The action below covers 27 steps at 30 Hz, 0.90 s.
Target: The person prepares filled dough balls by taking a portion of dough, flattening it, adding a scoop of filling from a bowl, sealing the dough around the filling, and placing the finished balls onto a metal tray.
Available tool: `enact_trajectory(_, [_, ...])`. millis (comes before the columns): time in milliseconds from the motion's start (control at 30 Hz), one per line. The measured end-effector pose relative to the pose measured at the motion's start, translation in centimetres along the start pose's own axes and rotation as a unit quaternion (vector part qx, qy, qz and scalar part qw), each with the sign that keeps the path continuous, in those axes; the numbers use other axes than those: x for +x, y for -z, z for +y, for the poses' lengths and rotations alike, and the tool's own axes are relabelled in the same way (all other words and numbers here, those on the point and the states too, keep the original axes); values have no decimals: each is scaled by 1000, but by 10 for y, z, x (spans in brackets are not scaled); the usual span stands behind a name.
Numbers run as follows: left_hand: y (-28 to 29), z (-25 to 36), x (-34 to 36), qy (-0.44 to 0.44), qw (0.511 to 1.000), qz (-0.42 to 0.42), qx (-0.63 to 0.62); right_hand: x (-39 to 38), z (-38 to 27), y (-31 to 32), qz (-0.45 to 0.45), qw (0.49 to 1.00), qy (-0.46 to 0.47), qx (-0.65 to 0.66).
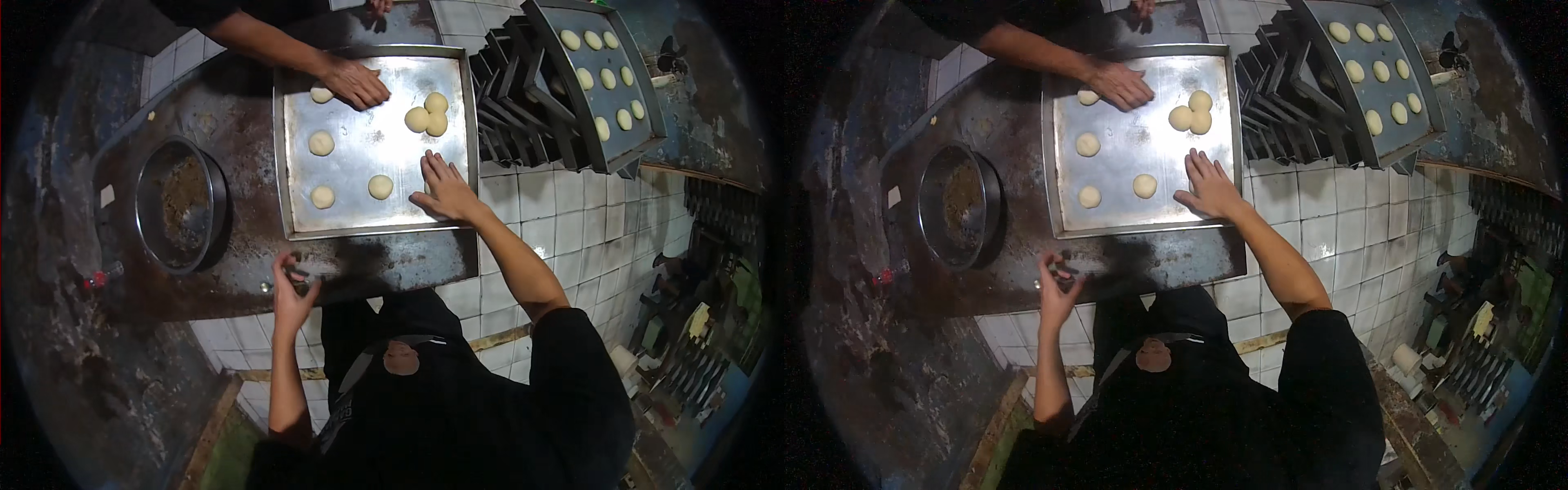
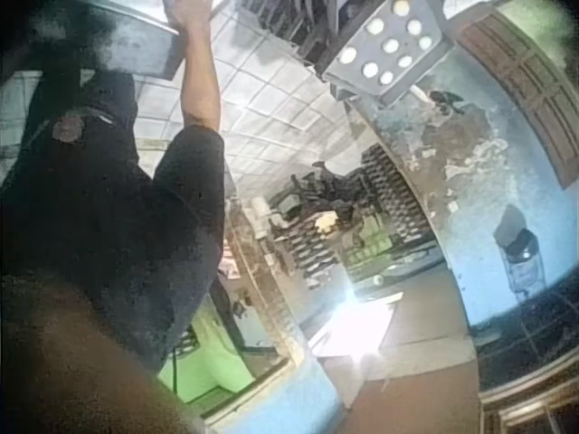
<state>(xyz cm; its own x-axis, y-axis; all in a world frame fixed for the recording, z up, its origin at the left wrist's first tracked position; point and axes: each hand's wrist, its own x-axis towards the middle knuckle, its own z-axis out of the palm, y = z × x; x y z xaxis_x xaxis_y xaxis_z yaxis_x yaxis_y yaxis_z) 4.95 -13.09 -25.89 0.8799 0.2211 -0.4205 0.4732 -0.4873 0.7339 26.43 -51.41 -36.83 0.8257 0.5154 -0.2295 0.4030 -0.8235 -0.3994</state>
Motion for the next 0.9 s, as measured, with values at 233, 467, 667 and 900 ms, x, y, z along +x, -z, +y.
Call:
enact_trajectory(233, [-53, 22, 1, -151, 962, -23, 227, 75, 51, 61, 154, 987, 19, -42])
enact_trajectory(467, [-121, 10, 39, -236, 928, -65, 281, 113, 38, 74, 20, 993, -51, -101])
enact_trajectory(667, [-125, 5, 44, -251, 929, -81, 260, 86, 61, 114, -273, 918, -121, 261])
enact_trajectory(900, [-107, 30, 49, -142, 963, -142, 178, 29, 50, 119, -114, 799, -156, 569])
